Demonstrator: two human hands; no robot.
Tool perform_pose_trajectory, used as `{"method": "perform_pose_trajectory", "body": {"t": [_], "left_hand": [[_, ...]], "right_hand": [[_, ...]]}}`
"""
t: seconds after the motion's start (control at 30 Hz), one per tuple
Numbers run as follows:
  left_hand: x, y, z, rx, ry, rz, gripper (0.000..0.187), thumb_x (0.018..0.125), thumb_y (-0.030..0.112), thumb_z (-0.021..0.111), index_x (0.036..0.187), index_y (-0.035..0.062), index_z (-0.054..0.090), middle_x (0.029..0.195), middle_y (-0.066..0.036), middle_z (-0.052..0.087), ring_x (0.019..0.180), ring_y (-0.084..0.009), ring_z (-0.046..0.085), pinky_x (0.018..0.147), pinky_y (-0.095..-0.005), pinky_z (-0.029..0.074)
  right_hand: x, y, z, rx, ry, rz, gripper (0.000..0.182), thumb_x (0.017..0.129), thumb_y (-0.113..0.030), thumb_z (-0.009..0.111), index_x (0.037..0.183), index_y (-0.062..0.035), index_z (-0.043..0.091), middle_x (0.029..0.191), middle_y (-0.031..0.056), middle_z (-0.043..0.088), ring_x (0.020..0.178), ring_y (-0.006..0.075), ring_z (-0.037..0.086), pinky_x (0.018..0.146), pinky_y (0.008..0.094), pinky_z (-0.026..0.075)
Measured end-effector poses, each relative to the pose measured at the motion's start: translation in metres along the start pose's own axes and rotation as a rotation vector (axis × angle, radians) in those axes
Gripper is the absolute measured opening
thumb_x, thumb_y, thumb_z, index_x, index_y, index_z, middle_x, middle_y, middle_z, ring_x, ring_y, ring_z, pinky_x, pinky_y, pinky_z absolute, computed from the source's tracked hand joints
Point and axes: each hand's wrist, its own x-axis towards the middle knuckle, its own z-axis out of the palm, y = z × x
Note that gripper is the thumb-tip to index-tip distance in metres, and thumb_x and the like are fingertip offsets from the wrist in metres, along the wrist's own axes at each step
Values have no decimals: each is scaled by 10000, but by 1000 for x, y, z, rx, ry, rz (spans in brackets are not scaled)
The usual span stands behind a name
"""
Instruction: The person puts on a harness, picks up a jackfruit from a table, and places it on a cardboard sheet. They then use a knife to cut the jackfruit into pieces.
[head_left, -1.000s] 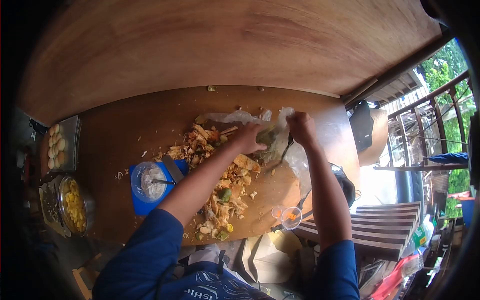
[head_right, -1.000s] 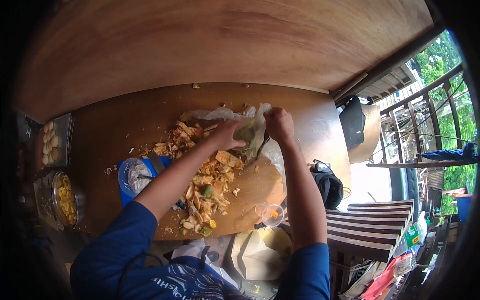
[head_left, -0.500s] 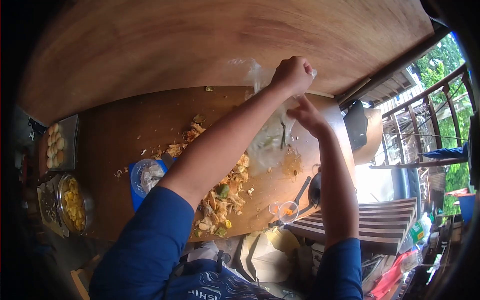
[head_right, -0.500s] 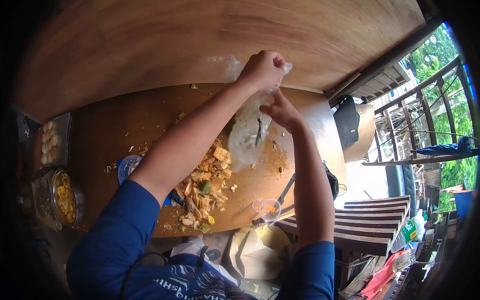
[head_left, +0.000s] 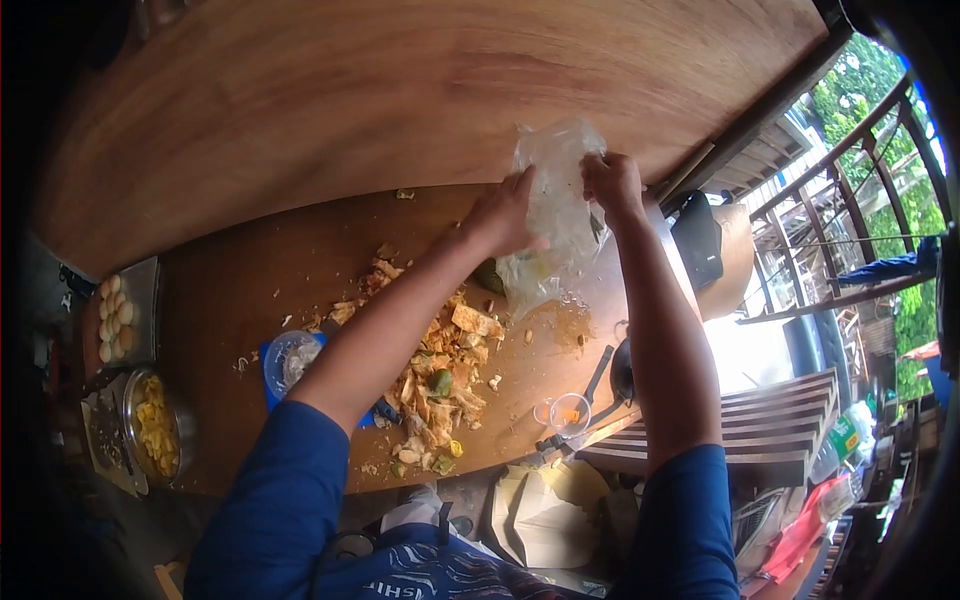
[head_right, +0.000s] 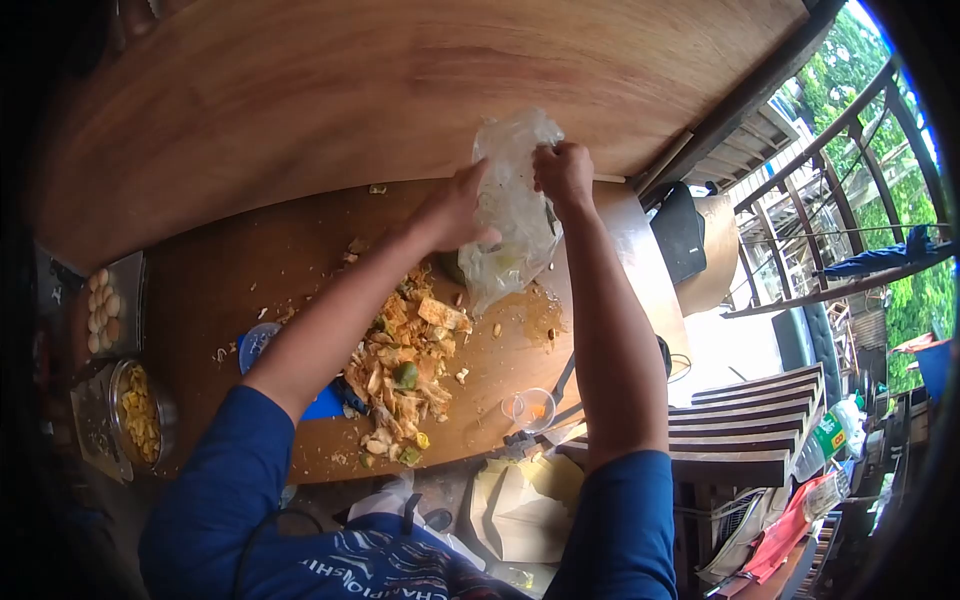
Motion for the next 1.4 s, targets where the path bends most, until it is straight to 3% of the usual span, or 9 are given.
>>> {"method": "perform_pose_trajectory", "body": {"t": [0.1, 0.37, 0.53, 0.63, 0.73, 0.97, 1.07, 1.23, 1.4], "left_hand": [[-7, -12, 30, -114, -56, -42, 1265, 770, 380, 912, 1630, -87, 111, 1611, -337, 361, 1489, -445, 415, 1220, -443, 384], [66, -20, 66, -140, -53, -182, 386, 940, 226, 675, 1247, -7, 694, 1222, -305, 693, 1201, -457, 655, 1017, -496, 542], [111, 74, -46, -466, 165, -163, 240, 893, 142, 626, 1029, -9, 753, 844, -251, 747, 862, -415, 756, 811, -446, 603], [152, 110, -77, -233, -111, -50, 254, 883, 159, 631, 1028, 1, 769, 790, -175, 768, 800, -304, 776, 759, -407, 603], [154, 115, -82, -46, -159, -61, 261, 874, 159, 651, 1028, -21, 762, 845, -175, 773, 859, -249, 773, 791, -394, 596], [120, 93, -47, -1124, -233, 102, 371, 939, 198, 723, 1253, 18, 637, 1104, -88, 705, 914, -205, 716, 852, -360, 600], [101, 72, -70, -1162, -108, 15, 351, 960, 204, 711, 1256, 42, 614, 1093, -60, 680, 930, -188, 714, 864, -353, 606], [76, -36, 0, -165, -88, -101, 288, 887, 197, 729, 1129, 45, 695, 1151, -169, 716, 1005, -325, 726, 896, -411, 594], [26, -65, 128, 385, -255, -6, 239, 907, 149, 662, 1105, 47, 748, 1267, -180, 715, 1202, -367, 685, 947, -449, 590]], "right_hand": [[-5, -9, 3, -44, -54, -103, 310, 972, -183, 640, 794, 64, 700, 632, 90, 663, 532, 170, 650, 506, 354, 497], [-20, -23, -32, 29, -88, -144, 244, 1033, -199, 646, 1026, 39, 702, 768, 52, 659, 648, 126, 629, 608, 285, 524], [-40, 29, -45, -472, -255, -422, 1072, 744, -429, 948, 1549, -12, 378, 1344, 181, 645, 1298, 328, 597, 1182, 446, 408], [-36, 38, -24, -199, -95, -159, 948, 792, -471, 909, 1491, 1, 477, 1353, 222, 651, 1275, 331, 632, 1065, 400, 518], [-48, -5, -39, 216, -32, -28, 487, 885, -356, 852, 1234, -41, 724, 1049, 59, 746, 786, 138, 651, 662, 297, 499], [-16, -3, -107, 122, 289, -478, 256, 927, -103, 745, 1169, -23, 722, 1011, 55, 742, 808, 128, 668, 733, 295, 534], [-10, -24, -183, 320, 322, -363, 195, 918, -83, 725, 1098, -9, 736, 940, 40, 737, 776, 126, 667, 727, 297, 529], [-30, -45, -245, -33, 394, -232, 205, 900, -136, 732, 1057, -4, 752, 811, 25, 716, 626, 128, 628, 603, 313, 512], [-36, 63, -217, -504, 286, -5, 328, 881, -269, 712, 1049, 12, 742, 866, 204, 754, 728, 297, 748, 721, 433, 588]]}}
